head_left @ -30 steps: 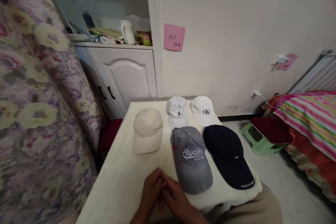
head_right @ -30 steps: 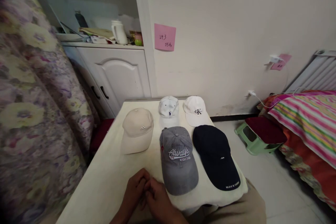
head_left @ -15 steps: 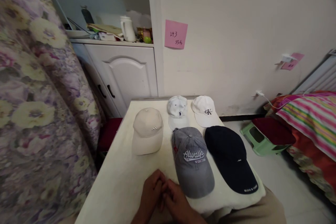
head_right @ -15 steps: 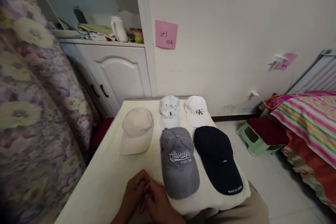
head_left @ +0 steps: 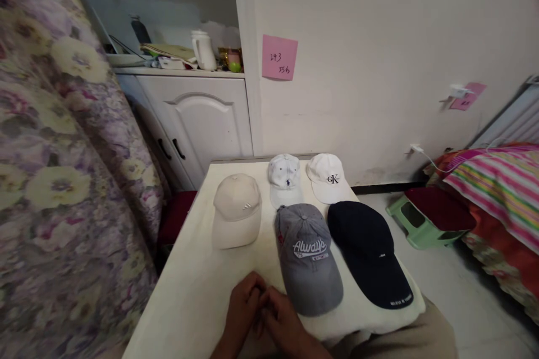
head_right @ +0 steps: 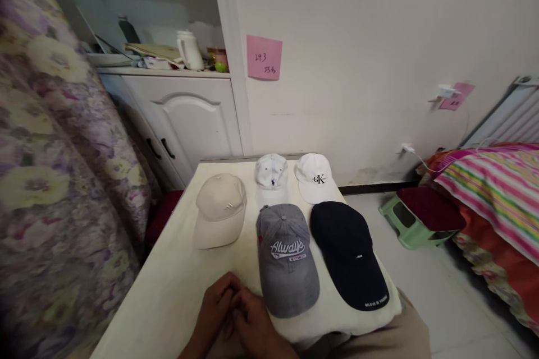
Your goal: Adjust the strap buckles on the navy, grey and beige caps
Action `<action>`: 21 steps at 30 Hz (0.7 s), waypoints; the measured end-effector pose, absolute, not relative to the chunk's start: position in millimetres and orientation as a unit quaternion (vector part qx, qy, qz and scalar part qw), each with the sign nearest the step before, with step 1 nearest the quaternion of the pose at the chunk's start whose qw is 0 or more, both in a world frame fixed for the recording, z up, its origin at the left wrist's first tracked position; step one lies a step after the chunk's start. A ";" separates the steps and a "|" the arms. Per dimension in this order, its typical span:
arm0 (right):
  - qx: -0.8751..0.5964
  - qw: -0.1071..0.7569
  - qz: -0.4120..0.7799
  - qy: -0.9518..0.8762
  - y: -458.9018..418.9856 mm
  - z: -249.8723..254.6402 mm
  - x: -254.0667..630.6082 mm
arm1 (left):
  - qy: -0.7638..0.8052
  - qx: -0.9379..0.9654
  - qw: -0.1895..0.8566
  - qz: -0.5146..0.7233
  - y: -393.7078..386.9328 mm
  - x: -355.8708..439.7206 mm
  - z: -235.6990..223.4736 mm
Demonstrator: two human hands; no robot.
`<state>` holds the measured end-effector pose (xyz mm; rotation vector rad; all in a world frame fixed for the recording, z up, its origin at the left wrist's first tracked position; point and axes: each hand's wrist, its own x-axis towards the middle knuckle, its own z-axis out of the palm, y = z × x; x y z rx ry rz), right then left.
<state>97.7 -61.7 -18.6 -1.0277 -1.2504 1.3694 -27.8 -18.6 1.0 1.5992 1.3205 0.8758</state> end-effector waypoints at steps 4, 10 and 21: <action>-0.417 0.487 0.564 -0.521 -61.6 -12.9 97.3 | 0.531 0.635 0.438 0.351 -19.1 -27.0 3.0; -0.399 0.498 0.578 -0.509 -61.0 -14.1 93.8 | 0.531 0.632 0.435 0.359 -21.2 -27.9 2.7; -0.425 0.568 0.555 -0.435 -59.2 22.8 127.2 | 0.492 0.634 0.446 0.396 -21.2 -5.3 41.9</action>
